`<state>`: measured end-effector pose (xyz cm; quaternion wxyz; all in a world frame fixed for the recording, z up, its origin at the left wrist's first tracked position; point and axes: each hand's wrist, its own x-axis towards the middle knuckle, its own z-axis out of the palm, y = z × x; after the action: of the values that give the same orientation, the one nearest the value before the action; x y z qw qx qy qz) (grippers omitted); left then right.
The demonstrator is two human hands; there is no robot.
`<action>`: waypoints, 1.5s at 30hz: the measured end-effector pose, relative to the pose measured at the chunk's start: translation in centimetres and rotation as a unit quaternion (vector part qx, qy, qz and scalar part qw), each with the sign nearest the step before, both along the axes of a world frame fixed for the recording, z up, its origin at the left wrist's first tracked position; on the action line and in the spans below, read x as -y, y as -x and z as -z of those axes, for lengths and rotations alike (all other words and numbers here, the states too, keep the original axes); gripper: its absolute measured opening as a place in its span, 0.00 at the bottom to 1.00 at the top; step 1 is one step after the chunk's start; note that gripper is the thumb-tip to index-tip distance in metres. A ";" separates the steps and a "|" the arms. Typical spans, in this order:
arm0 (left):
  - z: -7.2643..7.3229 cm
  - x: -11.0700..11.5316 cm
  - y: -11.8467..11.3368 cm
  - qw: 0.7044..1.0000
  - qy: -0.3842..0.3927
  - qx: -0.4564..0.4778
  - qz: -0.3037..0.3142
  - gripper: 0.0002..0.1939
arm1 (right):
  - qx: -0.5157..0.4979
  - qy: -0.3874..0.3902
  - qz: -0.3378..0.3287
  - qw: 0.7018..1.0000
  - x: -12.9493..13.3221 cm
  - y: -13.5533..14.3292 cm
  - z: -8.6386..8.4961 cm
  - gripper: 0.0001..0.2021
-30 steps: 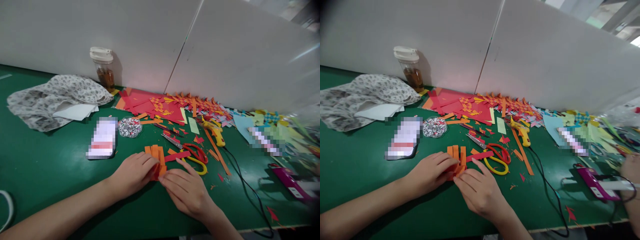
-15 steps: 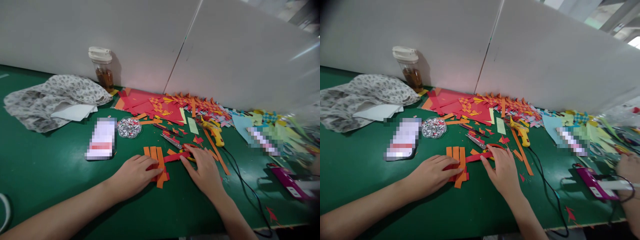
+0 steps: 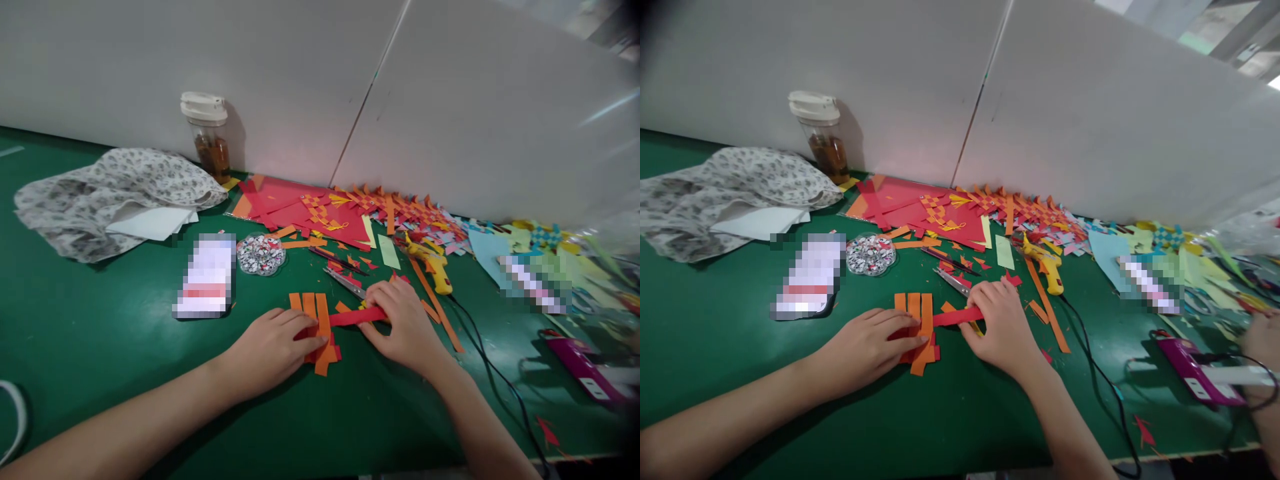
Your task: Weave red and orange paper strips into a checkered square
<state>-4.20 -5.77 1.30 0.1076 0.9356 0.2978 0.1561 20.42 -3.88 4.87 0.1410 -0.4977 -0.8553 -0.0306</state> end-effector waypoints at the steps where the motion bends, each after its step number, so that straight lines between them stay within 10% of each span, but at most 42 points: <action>1: 0.0 0.0 0.0 1.000 0.001 0.000 -0.001 0.14 | -0.018 0.013 -0.008 1.000 0.1 0.1 -0.2 0.05; 11: 0.2 -0.1 -0.1 1.000 -0.006 0.011 0.000 0.13 | -0.243 0.188 -0.086 0.948 1.8 3.6 0.7 0.16; 19: 0.2 -1.4 1.0 0.985 0.039 0.126 -0.112 0.04 | -0.175 0.089 -0.090 0.976 1.0 4.1 3.0 0.07; 23: 0.1 -2.1 1.8 0.980 -0.014 0.078 -0.181 0.16 | -0.152 0.041 -0.093 0.983 1.4 4.4 3.2 0.07; 32: 0.4 -1.6 1.2 0.986 -0.071 0.033 -0.146 0.12 | -0.071 -0.098 -0.082 0.989 2.3 5.6 3.3 0.05; 45: 0.6 -1.2 1.2 0.986 -0.125 0.098 -0.053 0.07 | -0.145 -0.053 -0.040 0.987 2.2 5.0 3.8 0.02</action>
<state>-5.44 -4.58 0.69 0.0102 0.9048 0.3134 0.2881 15.43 -6.10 1.11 0.2911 -0.4540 -0.8421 0.0022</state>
